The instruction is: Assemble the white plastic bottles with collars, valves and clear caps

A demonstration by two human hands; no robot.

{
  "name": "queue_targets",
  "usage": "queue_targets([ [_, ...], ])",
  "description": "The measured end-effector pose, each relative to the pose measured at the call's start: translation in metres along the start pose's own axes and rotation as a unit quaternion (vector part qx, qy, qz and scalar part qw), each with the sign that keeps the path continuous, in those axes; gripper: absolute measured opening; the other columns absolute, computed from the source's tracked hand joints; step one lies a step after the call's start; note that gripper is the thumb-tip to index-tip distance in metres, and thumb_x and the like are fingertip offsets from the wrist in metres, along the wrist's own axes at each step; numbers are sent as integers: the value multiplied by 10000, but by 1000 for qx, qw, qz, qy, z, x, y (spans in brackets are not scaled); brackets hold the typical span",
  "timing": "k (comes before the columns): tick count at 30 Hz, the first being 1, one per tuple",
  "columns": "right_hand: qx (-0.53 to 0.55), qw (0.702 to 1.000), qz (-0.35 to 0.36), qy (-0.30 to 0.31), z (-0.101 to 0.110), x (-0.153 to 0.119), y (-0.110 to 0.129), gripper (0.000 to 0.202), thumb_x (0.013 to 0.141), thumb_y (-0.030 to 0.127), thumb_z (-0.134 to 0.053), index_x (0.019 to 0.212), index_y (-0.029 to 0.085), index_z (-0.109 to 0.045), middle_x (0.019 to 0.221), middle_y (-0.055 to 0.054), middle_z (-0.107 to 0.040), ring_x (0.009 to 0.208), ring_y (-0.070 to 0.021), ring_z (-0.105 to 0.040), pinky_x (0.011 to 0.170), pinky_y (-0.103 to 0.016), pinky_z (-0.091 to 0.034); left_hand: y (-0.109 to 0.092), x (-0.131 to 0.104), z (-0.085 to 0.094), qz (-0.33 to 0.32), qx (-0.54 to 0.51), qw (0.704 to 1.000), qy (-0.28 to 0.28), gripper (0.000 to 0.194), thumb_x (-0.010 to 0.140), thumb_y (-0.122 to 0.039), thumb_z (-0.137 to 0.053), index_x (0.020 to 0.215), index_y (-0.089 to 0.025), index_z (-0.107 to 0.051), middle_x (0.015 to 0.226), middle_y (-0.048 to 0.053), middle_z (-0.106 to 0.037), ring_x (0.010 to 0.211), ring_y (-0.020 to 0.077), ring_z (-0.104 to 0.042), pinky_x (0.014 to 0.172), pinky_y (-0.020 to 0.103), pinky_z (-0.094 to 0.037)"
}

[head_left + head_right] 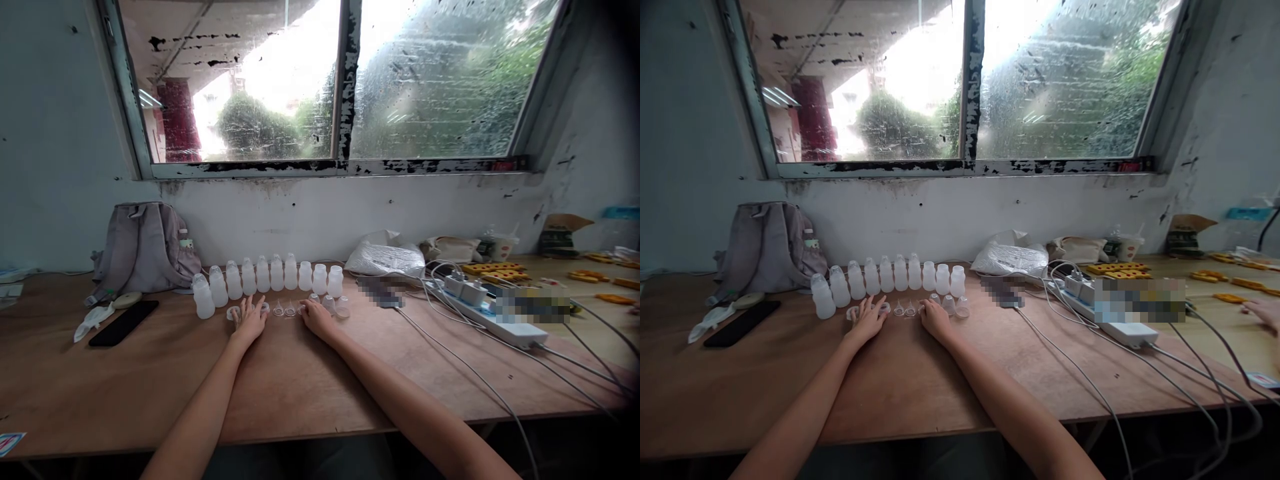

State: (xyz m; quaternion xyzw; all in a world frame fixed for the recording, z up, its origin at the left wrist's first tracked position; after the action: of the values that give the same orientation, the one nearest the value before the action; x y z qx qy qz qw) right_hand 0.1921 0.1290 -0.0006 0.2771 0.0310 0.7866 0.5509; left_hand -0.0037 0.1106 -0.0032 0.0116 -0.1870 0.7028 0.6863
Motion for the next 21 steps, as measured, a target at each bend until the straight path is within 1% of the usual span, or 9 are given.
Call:
queue_targets([
  [3, 6, 1000, -1, 1, 0, 1, -1, 293, 828, 200, -400, 1081, 169, -544, 1077, -78, -597, 989, -184, -543, 795, -258, -392, 0, -1, -4, -7, -3, 1000, 28, 474, 832, -474, -294, 1281, -330, -335, 1402, 96, -249, 1286, 310, -153, 957, 586, -125],
  [7, 14, 1000, -3, 2, -1, 3, -2, 280, 827, 207, -409, 1063, 168, -555, 1062, -90, -607, 983, -189, -548, 796, -267, -393, 3, 0, -7, -1, -3, 999, 48, 514, 827, -515, -254, 1296, -315, -314, 1393, 117, -267, 1288, 319, -151, 957, 593, -111],
  [15, 33, 999, -22, 0, -3, 7, -4, 264, 813, 213, -429, 1032, 194, -574, 963, -63, -648, 894, -182, -585, 715, -253, -412, 2, -1, -6, 7, -1, 998, 59, 529, 831, -504, -251, 1296, -259, -311, 1404, 142, -226, 1297, 317, -119, 956, 600, -97],
  [21, 52, 998, -25, -5, -7, 11, -2, 252, 827, 231, -413, 997, 199, -597, 921, -54, -663, 868, -173, -594, 679, -238, -409, 2, -2, -3, 15, -2, 997, 73, 528, 834, -493, -238, 1294, -244, -311, 1410, 132, -213, 1303, 300, -104, 963, 601, -74],
])
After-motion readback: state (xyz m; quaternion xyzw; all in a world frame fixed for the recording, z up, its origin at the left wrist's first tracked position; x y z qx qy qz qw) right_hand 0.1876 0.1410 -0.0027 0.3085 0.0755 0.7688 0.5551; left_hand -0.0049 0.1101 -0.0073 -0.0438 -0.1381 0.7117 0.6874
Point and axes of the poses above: each hand's wrist, its own x-axis towards the middle knuckle, its own z-axis out of the back of the hand, y = z × x, the point moved 5 cm from there along x, towards the middle knuckle
